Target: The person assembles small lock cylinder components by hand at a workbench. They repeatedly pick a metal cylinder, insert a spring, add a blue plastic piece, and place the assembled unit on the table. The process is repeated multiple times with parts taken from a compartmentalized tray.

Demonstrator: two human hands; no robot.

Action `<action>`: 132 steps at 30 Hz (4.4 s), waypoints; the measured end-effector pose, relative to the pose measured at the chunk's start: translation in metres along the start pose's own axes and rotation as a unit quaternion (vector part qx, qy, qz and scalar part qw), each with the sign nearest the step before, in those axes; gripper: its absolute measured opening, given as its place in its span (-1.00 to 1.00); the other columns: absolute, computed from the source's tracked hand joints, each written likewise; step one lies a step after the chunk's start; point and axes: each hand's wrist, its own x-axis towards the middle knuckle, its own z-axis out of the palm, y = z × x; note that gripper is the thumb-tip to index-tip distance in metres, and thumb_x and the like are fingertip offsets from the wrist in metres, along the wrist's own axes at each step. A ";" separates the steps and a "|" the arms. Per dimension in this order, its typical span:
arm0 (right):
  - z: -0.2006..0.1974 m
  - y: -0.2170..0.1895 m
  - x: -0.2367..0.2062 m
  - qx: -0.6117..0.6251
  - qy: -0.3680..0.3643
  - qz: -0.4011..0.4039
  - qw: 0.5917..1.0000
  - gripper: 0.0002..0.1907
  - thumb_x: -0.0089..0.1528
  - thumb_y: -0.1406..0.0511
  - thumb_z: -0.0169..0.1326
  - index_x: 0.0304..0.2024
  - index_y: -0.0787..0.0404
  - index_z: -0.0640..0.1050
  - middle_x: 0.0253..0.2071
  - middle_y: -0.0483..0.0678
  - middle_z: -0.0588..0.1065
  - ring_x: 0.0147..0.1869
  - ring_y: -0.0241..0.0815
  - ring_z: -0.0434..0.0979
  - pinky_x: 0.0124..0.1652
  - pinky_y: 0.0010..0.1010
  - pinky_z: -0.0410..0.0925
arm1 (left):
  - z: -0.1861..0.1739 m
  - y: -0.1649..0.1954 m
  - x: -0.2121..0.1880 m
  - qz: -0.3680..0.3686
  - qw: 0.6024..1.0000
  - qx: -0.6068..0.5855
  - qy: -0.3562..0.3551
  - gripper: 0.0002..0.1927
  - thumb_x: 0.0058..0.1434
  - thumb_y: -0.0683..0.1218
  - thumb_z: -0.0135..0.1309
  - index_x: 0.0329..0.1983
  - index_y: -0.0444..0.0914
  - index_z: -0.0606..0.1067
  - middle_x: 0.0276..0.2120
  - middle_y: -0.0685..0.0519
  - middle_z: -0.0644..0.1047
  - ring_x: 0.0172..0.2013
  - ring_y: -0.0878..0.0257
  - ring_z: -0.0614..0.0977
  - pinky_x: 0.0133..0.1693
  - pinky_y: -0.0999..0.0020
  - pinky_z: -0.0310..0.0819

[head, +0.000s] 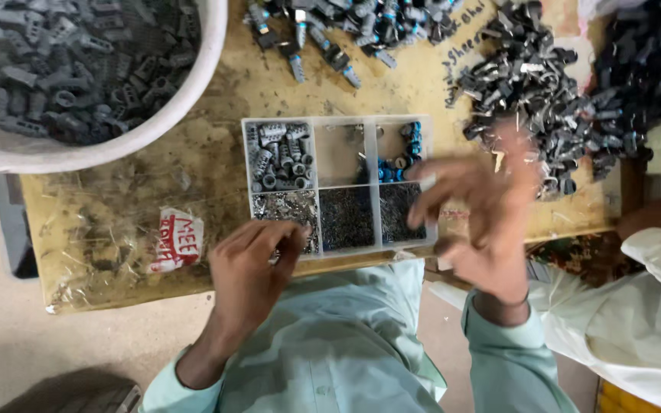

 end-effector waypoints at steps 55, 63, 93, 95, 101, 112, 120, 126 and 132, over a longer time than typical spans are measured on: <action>0.097 0.022 -0.043 0.592 -0.038 0.290 0.751 -0.69 0.28 0.41 0.18 -0.01 0.16 0.35 -0.26 -0.14 0.42 -0.44 -0.45 0.34 -0.51 -0.60 0.22 | 0.033 0.002 -0.009 -0.163 0.890 -0.402 -0.139 -0.87 0.26 -0.32 0.20 -0.13 -0.35 0.58 -0.29 0.05 0.63 -0.31 0.38 0.64 -0.25 0.49 0.58; 0.042 0.028 -0.020 -0.147 -0.114 0.003 0.983 -0.84 0.26 0.32 0.16 -0.16 0.16 0.46 -0.22 -0.04 0.49 -0.27 0.00 0.57 -0.33 -0.21 0.38 | 0.036 -0.006 -0.005 -0.113 0.944 -0.281 -0.130 -0.87 0.14 -0.30 0.24 -0.25 -0.32 0.57 -0.38 0.11 0.62 -0.39 0.47 0.61 -0.32 0.56 0.53; 0.056 0.047 -0.049 0.076 0.093 0.224 0.967 -0.89 0.26 0.47 0.21 -0.15 0.37 0.58 -0.21 -0.01 0.56 -0.27 -0.26 0.59 -0.27 -0.47 0.41 | 0.047 0.009 -0.008 -0.070 0.951 -0.280 -0.107 -0.89 0.19 -0.24 0.22 -0.23 -0.32 0.55 -0.37 0.06 0.60 -0.39 0.38 0.65 -0.30 0.43 0.57; 0.061 0.041 -0.054 0.326 0.102 0.240 0.909 -0.94 0.32 0.48 0.16 -0.15 0.37 0.56 -0.15 -0.05 0.52 -0.25 -0.34 0.51 -0.25 -0.54 0.38 | 0.053 0.009 -0.009 -0.095 0.946 -0.292 -0.102 -0.90 0.23 -0.21 0.21 -0.21 -0.32 0.56 -0.36 0.07 0.61 -0.37 0.39 0.64 -0.29 0.44 0.58; 0.082 0.027 -0.059 0.277 0.153 0.204 0.926 -0.89 0.29 0.48 0.11 -0.12 0.33 0.50 -0.17 -0.10 0.47 -0.24 -0.38 0.54 -0.24 -0.59 0.41 | 0.069 0.004 -0.010 -0.156 0.882 -0.435 -0.092 -0.87 0.39 -0.17 0.13 -0.10 -0.35 0.51 -0.33 0.13 0.56 -0.38 0.48 0.54 -0.34 0.53 0.52; 0.070 0.055 -0.051 0.010 0.072 0.176 0.982 -0.88 0.29 0.49 0.19 -0.12 0.37 0.56 -0.20 0.03 0.56 -0.29 -0.28 0.59 -0.28 -0.48 0.42 | 0.052 -0.011 -0.007 -0.129 0.916 -0.368 -0.095 -0.90 0.32 -0.22 0.17 -0.15 -0.36 0.55 -0.34 0.10 0.60 -0.35 0.48 0.57 -0.31 0.52 0.54; 0.079 0.051 -0.062 0.488 0.122 0.229 0.833 -0.90 0.34 0.53 0.07 -0.10 0.37 0.54 -0.25 -0.04 0.47 -0.36 -0.35 0.43 -0.39 -0.56 0.31 | 0.056 0.000 -0.009 -0.140 0.920 -0.351 -0.108 -0.88 0.30 -0.22 0.16 -0.16 -0.39 0.54 -0.31 0.05 0.60 -0.35 0.42 0.62 -0.30 0.49 0.56; 0.097 0.018 -0.048 0.239 0.076 0.133 0.959 -0.85 0.24 0.49 0.22 -0.16 0.31 0.54 -0.19 -0.05 0.49 -0.31 -0.36 0.52 -0.32 -0.54 0.40 | 0.062 0.008 -0.014 -0.206 0.854 -0.465 -0.108 -0.87 0.44 -0.23 0.01 -0.03 -0.42 0.43 -0.26 0.05 0.54 -0.30 0.41 0.61 -0.24 0.47 0.61; 0.089 0.010 -0.039 0.193 0.056 0.147 0.969 -0.87 0.21 0.47 0.24 -0.21 0.29 0.56 -0.23 -0.07 0.51 -0.34 -0.37 0.56 -0.32 -0.55 0.42 | 0.060 0.002 -0.008 -0.201 0.819 -0.516 -0.150 -0.86 0.47 -0.22 -0.03 -0.01 -0.43 0.43 -0.22 0.04 0.56 -0.24 0.40 0.61 -0.18 0.43 0.66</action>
